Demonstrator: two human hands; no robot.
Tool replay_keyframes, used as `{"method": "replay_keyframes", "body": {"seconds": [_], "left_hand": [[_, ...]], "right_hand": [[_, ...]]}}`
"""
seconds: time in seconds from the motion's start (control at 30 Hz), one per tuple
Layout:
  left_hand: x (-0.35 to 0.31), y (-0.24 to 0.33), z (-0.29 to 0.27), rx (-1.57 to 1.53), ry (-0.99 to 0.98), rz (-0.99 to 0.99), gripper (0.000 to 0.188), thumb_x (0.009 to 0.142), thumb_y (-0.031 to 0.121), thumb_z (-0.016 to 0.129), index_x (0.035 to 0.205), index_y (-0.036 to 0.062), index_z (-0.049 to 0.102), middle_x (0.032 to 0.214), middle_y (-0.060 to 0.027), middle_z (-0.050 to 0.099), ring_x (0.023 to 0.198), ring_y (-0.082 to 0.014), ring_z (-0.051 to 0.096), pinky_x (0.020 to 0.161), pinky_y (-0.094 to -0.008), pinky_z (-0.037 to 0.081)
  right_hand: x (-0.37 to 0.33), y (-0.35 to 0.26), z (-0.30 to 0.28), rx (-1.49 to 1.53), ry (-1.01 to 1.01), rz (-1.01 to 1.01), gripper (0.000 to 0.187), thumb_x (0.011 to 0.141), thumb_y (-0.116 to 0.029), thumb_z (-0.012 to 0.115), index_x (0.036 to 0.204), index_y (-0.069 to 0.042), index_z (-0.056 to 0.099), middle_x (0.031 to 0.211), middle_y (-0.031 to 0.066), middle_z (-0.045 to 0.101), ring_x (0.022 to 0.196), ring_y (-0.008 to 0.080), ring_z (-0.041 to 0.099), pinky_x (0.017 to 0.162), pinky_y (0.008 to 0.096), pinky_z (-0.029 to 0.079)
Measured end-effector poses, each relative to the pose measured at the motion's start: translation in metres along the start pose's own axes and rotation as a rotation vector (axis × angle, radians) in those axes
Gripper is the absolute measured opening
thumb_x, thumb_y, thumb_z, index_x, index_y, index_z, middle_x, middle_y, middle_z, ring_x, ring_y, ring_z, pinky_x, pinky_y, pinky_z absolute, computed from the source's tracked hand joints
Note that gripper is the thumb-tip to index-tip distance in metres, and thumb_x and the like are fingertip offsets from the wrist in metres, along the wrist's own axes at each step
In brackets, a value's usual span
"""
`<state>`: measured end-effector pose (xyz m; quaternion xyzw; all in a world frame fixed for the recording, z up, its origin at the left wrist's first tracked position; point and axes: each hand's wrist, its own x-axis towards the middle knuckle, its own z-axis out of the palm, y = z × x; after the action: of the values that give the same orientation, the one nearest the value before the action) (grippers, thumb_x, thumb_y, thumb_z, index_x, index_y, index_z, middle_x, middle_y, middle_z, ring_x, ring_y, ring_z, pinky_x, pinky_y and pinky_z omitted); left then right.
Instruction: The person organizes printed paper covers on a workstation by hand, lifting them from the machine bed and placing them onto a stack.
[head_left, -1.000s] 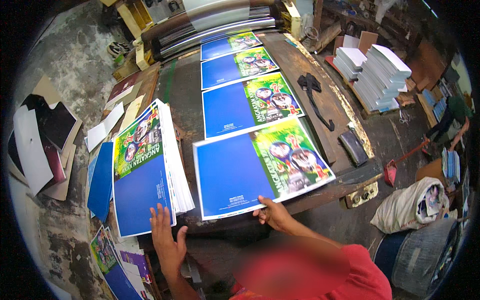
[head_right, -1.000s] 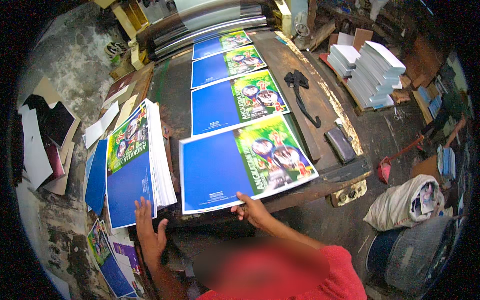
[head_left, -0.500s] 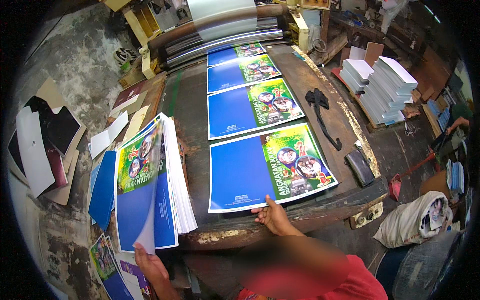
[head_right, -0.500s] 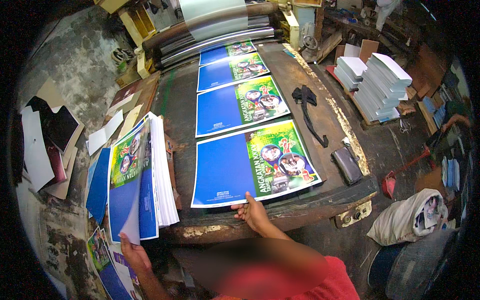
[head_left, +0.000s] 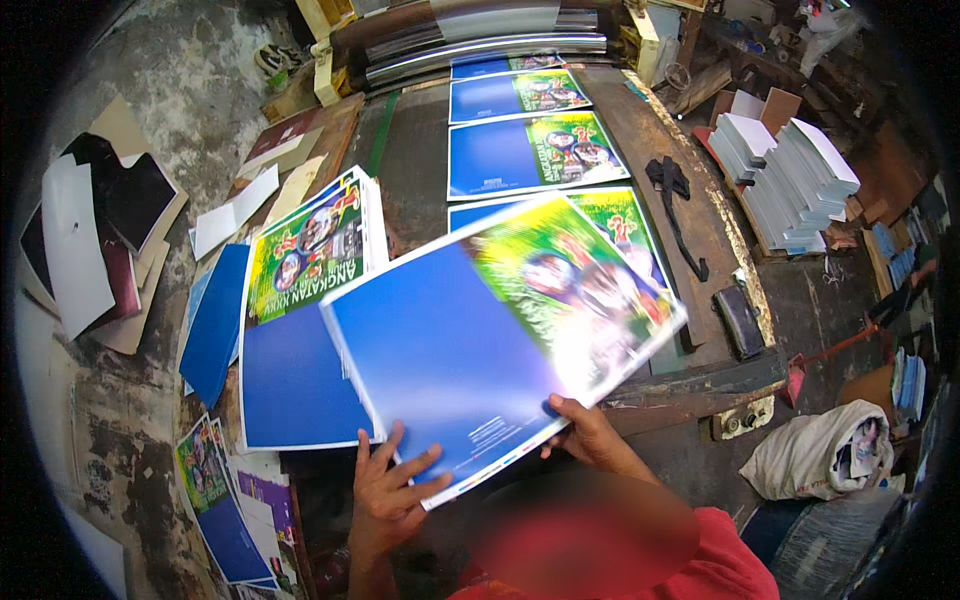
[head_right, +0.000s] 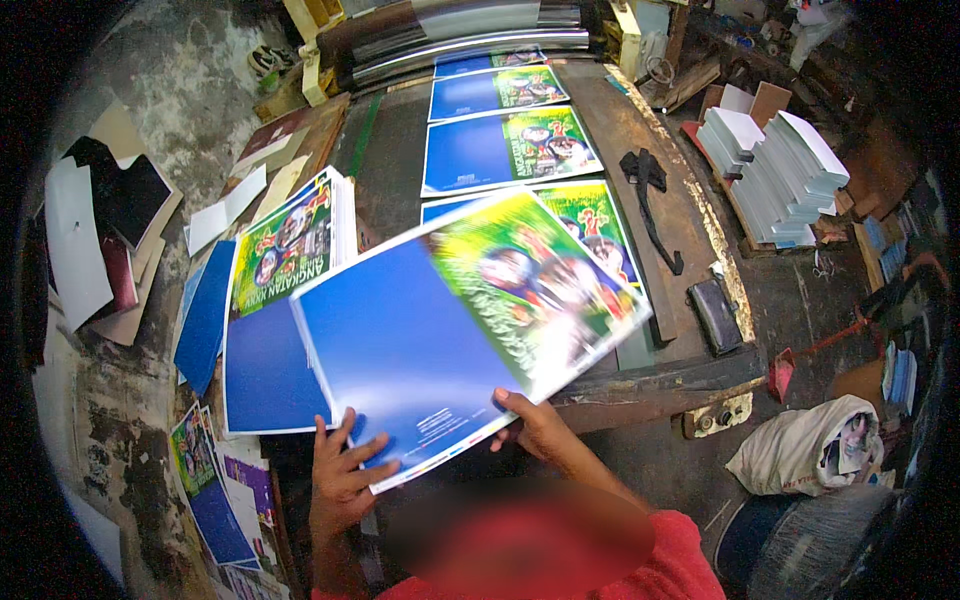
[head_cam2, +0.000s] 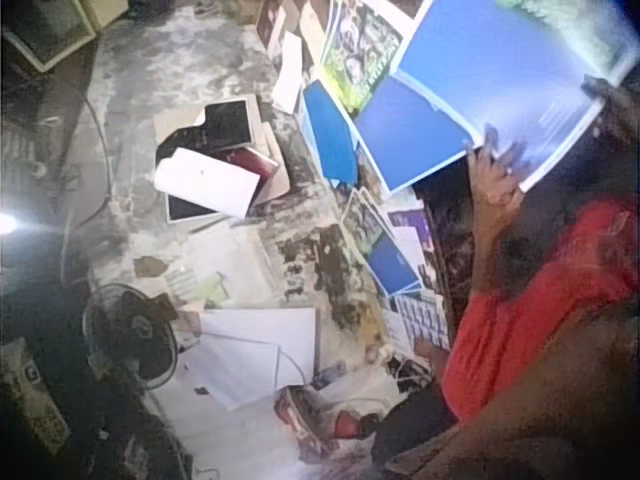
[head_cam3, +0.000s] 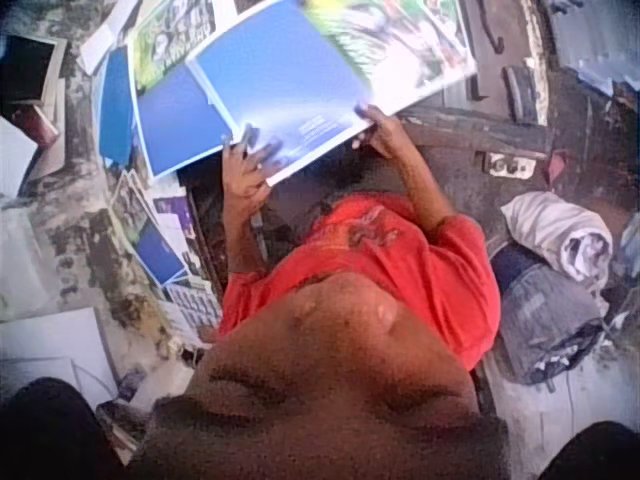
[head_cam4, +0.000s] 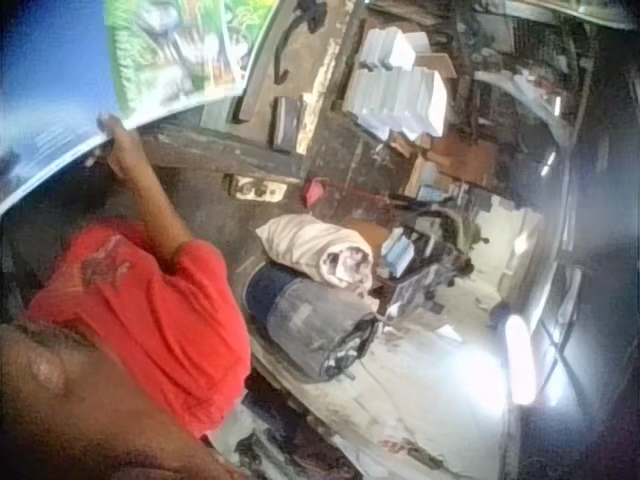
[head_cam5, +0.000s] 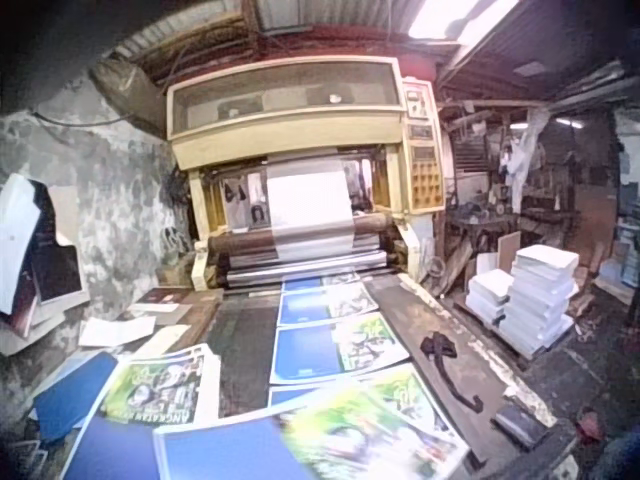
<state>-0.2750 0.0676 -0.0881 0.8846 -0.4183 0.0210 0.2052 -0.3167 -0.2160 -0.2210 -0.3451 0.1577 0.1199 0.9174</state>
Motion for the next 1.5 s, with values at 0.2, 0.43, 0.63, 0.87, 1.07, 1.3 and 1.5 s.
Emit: {"method": "replay_keyframes", "body": {"seconds": [0.2, 0.43, 0.63, 0.87, 1.07, 1.3, 1.5], "left_hand": [[-0.005, -0.038, 0.005, 0.201, 0.291, -0.327, 0.044, 0.08, 0.012, 0.071, 0.123, 0.0063, 0.063, 0.132, -0.0144, 0.058, 0.134, -0.0378, 0.043, 0.112, -0.0544, 0.026], [-0.015, -0.06, 0.012, 0.108, 0.482, -0.339, 0.028, 0.078, 0.003, 0.071, 0.106, 0.0062, 0.071, 0.109, -0.0112, 0.071, 0.115, -0.0312, 0.061, 0.104, -0.0468, 0.037], [-0.02, -0.055, 0.001, -0.109, 0.478, -0.437, 0.019, 0.086, 0.013, 0.069, 0.101, 0.0031, 0.071, 0.106, -0.0121, 0.071, 0.109, -0.0284, 0.064, 0.101, -0.0439, 0.04], [-0.033, -0.077, -0.008, -1.252, 1.218, -0.623, 0.031, 0.099, 0.021, 0.055, 0.109, -0.0074, 0.062, 0.11, -0.0141, 0.064, 0.108, -0.0197, 0.058, 0.099, -0.0337, 0.041], [-0.037, -0.067, 0.002, -0.634, 0.874, -0.632, 0.034, 0.099, 0.023, 0.054, 0.113, -0.0068, 0.063, 0.114, -0.0159, 0.066, 0.109, -0.0208, 0.058, 0.103, -0.0356, 0.038], [-0.011, -0.038, 0.003, -0.283, 0.587, -0.412, 0.02, 0.093, 0.02, 0.062, 0.099, 0.0027, 0.071, 0.101, -0.0109, 0.072, 0.104, -0.0251, 0.065, 0.1, -0.0433, 0.04], [-0.004, -0.024, 0.0, -0.317, 0.291, -0.131, 0.028, 0.066, 0.014, 0.078, 0.093, 0.0183, 0.076, 0.101, -0.0017, 0.073, 0.112, -0.0286, 0.063, 0.108, -0.0502, 0.03]], "right_hand": [[-0.024, 0.052, -0.025, 0.142, 0.215, 0.14, 0.034, 0.096, -0.034, 0.055, 0.106, -0.002, 0.055, 0.075, 0.0108, 0.062, 0.059, 0.0166, 0.056, 0.054, 0.0375, 0.052], [-0.057, 0.091, -0.036, 0.037, 0.235, 0.15, 0.043, 0.099, -0.041, 0.047, 0.113, -0.001, 0.055, 0.087, 0.0179, 0.068, 0.065, 0.017, 0.059, 0.061, 0.0388, 0.056], [-0.032, 0.067, -0.036, 0.056, 0.268, 0.1, 0.051, 0.099, -0.049, 0.041, 0.11, -0.002, 0.057, 0.086, 0.017, 0.068, 0.064, 0.0171, 0.061, 0.064, 0.0373, 0.057], [0.005, 0.045, -0.033, 0.09, 0.269, -0.013, 0.056, 0.098, -0.054, 0.041, 0.11, -0.002, 0.057, 0.089, 0.0151, 0.066, 0.067, 0.015, 0.06, 0.066, 0.0364, 0.057], [0.025, 0.032, -0.031, 0.133, 0.249, -0.126, 0.051, 0.099, -0.05, 0.041, 0.122, -0.005, 0.047, 0.096, 0.014, 0.063, 0.072, 0.0163, 0.06, 0.068, 0.0385, 0.056], [0.04, 0.025, -0.027, 0.116, 0.319, -0.199, 0.047, 0.101, -0.046, 0.039, 0.126, -0.007, 0.042, 0.116, 0.0138, 0.058, 0.082, 0.0176, 0.059, 0.072, 0.0396, 0.054], [0.028, 0.01, -0.011, 0.085, 0.352, -0.175, 0.062, 0.096, -0.056, 0.04, 0.137, -0.011, 0.031, 0.126, 0.0155, 0.054, 0.093, 0.0217, 0.056, 0.075, 0.0419, 0.054]]}}
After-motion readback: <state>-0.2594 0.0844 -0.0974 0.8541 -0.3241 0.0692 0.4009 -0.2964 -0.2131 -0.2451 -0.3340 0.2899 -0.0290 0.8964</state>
